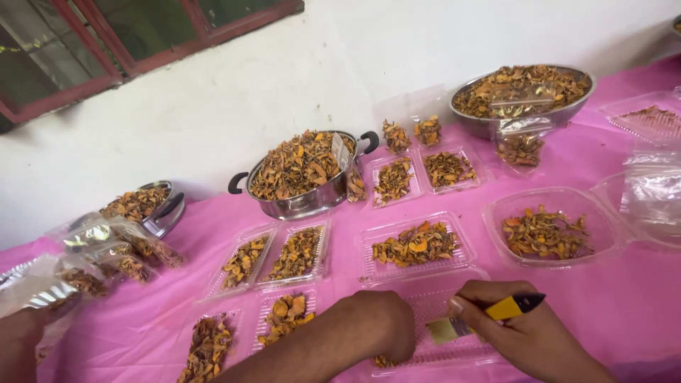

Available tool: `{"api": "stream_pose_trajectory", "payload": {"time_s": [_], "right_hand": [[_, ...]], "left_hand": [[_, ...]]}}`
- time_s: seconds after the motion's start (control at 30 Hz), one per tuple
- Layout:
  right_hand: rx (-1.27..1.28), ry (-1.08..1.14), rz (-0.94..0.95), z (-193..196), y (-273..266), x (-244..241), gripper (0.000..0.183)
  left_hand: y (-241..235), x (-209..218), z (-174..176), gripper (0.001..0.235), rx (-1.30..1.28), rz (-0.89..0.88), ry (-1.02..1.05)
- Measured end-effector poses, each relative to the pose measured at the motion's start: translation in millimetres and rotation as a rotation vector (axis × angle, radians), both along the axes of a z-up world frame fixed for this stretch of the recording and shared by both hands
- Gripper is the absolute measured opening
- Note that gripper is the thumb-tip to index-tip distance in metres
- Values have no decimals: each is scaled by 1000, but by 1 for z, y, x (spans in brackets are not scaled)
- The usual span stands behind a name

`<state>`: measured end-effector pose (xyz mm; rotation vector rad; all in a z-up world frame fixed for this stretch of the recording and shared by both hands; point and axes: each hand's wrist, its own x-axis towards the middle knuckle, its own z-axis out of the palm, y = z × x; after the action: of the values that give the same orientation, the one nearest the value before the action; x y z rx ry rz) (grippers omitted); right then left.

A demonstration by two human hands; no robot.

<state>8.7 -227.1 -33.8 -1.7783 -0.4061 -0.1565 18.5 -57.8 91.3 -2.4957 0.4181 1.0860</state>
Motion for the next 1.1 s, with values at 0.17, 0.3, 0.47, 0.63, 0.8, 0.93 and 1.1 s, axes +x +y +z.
{"api": "stream_pose_trajectory", "payload": {"time_s": [0.17,0.3,0.47,0.63,0.8,0.93,1.1], "right_hand": [[6,-21,10,5,4,-4,35],[11,-23,7,4,5,-2,37],[16,15,13,4,5,-2,37],[-13,94,0,9,4,-3,35],[-110,76,21,9,3,-1,35],[-199,110,34,19,6,-3,36],[-215,95,61,21,5,-4,39]], "left_hand": [[-11,11,-27,48,79,-50,-3],[-3,18,-30,48,44,-65,22],[7,19,-37,47,3,-52,0],[7,20,-37,49,65,-102,-26],[-1,30,-55,53,201,-235,43],[0,28,-57,57,197,-265,100],[4,23,-40,62,169,-272,125]]}}
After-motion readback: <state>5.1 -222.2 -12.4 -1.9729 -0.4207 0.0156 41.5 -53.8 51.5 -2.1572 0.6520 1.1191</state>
